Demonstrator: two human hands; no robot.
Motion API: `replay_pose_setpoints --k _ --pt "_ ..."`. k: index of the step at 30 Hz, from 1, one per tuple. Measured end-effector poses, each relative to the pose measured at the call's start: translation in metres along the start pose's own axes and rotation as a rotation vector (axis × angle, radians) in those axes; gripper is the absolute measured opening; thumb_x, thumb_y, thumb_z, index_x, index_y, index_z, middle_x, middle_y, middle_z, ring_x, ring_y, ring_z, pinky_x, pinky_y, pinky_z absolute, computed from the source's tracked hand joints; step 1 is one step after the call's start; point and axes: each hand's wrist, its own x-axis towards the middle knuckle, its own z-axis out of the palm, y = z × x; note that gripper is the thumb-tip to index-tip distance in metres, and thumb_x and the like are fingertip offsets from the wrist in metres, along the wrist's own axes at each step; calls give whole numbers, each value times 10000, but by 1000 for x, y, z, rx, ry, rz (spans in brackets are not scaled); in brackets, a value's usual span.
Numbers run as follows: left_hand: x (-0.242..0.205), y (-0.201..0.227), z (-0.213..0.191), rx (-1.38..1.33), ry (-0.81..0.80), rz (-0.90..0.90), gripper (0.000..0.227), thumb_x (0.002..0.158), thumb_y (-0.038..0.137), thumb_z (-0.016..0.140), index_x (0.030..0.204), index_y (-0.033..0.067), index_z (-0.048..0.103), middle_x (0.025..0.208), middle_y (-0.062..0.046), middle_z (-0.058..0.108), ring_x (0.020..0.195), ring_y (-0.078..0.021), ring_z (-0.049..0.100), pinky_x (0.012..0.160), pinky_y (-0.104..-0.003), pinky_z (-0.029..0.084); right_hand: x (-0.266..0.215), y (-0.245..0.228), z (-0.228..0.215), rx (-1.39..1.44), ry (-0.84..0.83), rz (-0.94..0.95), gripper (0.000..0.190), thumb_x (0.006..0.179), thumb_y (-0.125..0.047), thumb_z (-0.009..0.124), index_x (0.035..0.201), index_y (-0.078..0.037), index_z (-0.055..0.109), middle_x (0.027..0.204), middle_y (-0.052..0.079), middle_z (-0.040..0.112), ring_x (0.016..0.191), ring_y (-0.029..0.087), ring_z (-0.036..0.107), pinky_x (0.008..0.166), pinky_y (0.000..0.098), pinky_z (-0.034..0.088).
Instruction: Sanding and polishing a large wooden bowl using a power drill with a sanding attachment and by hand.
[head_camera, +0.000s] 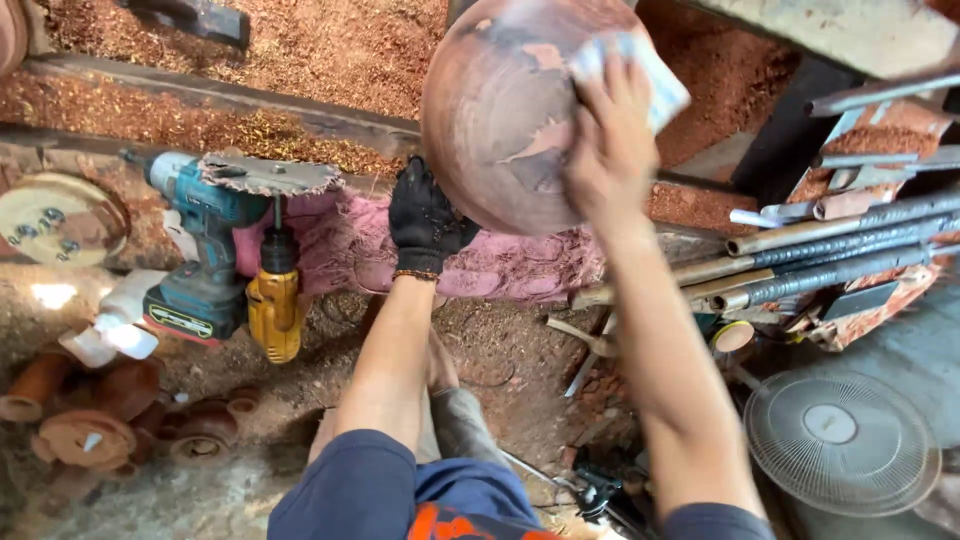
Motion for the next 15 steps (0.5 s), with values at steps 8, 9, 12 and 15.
replay_pose_setpoints --k 8,9,12,15 --pt "14 14 -16 -35 -31 -33 766 846 576 756 1386 62 585 1315 -223 615 1227 -396 584 1042 -494 492 -33 -39 -21 -33 -304 -80 288 973 -9 612 1253 -16 677 1415 247 594 1422 399 493 1178 540 415" --pt "16 15 -15 -58 -22 -44 771 830 581 767 1361 52 587 1274 -226 620 1194 -396 593 1017 -494 498 -30 -26 -23 -153 -480 120 264 965 24 553 1166 -57 704 1338 233 625 1389 375 536 1146 505 462" --pt "9 14 -15 -54 -4 -24 793 797 588 783 1329 34 588 1227 -233 626 1151 -398 608 986 -490 506 -11 8 12 -177 -206 164 275 1018 -4 546 1246 -77 683 1376 240 615 1396 369 553 1150 470 513" --pt "9 11 -7 -6 52 54 781 811 576 782 1352 45 591 1263 -214 635 1172 -383 617 1009 -473 508 -32 -29 27 -75 112 -77 379 999 -62 605 1377 -39 623 1493 246 564 1446 391 502 1194 505 470"
